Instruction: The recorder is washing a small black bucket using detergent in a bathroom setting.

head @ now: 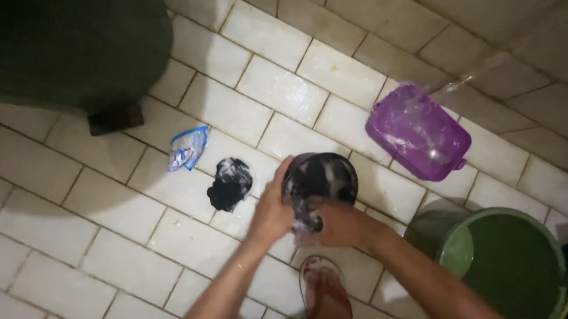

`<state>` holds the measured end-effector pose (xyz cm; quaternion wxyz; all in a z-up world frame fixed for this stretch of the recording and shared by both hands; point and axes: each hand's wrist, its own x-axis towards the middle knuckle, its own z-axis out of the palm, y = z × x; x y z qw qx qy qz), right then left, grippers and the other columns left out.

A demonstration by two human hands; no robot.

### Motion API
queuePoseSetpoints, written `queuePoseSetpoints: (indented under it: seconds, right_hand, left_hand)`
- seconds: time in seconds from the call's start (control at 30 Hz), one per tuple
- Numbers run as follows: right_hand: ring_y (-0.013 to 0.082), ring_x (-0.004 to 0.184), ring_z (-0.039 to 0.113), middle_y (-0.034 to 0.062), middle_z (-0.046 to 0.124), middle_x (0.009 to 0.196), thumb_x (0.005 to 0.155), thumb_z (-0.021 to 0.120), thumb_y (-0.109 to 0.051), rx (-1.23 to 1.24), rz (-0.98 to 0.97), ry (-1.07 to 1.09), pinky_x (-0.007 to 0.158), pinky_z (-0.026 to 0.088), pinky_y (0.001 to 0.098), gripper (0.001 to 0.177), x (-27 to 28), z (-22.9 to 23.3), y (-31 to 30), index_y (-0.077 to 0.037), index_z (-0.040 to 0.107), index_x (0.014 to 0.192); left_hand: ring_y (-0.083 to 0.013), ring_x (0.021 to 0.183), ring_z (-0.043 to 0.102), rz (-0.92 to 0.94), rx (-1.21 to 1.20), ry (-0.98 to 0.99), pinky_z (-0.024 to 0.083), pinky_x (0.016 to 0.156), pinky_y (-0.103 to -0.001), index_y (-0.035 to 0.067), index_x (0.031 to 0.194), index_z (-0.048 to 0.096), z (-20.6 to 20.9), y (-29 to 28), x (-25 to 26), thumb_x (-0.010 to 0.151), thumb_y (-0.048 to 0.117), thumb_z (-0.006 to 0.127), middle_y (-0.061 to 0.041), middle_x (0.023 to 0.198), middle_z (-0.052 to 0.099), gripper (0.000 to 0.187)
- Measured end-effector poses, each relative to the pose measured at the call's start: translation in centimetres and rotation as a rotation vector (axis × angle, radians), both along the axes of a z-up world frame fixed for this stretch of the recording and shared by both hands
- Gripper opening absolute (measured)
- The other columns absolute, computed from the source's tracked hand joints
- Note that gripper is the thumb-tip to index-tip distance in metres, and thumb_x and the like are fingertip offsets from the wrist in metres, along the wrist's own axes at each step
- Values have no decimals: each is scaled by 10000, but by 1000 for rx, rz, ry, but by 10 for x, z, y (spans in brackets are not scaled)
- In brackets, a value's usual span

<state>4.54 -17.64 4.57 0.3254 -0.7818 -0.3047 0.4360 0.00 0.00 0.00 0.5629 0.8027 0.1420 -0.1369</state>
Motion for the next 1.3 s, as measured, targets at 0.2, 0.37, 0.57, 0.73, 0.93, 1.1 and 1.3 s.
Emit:
queuePoseSetpoints:
  seconds: [0.2,0.37,0.57,0.73,0.93,1.1,1.3]
  right_hand:
    - [386,1261,605,120,646,1275,788,633,-181,-71,318,-1049,1003,490,522,380,-41,-58,-4,-94,632,1158]
    - [365,1102,635,166,640,1216,900,598,-151,-128,236,-834,883,547,450,343,-38,-95,-3,-68,617,1232]
    - [341,1065,664,180,679,1200,804,605,-98,91,92,-1101,889,561,412,337,-1,-45,14,-32,638,1133]
    - [328,964,674,129,689,1041,805,628,-123,76,275,-1030,815,563,430,265,11,-70,7,-85,671,1064]
    - [309,973,682,145,673,1069,860,618,-104,124,258,-1134,806,578,397,385,17,-53,24,-34,655,1236]
    - [348,1102,663,171,686,1200,793,643,-236,424,346,-734,912,545,406,421,38,-64,11,-64,642,1178]
    - [334,1162,639,160,663,1230,1062,595,-431,-381,-9,-718,980,518,441,379,44,-47,20,-82,620,1207]
  left_hand:
    - [-430,1137,627,-373,231,52,497,981,-482,391,1542,384,56,35,44,792,-65,531,-238,1221,636,890]
    - [-422,1138,633,-340,338,28,499,979,-485,327,1524,404,61,34,56,775,-29,580,-218,1236,652,848]
    - [-427,1150,643,259,-35,-108,493,959,-495,115,1489,348,-49,-2,12,859,71,576,-283,1236,647,672]
    - [-439,1068,692,183,43,134,521,914,-500,68,1400,423,-49,30,17,994,219,561,-301,1162,704,455]
    - [-364,901,685,248,-105,70,493,776,-498,111,1513,380,-33,18,19,946,68,555,-262,1145,680,595]
    - [-258,1263,583,489,-359,-18,452,1060,-355,123,1552,282,-68,18,4,970,-38,480,-167,1414,595,636]
    - [-266,1315,524,313,-300,85,392,1094,-337,150,1572,102,-73,-11,-14,868,-80,473,-176,1416,543,829]
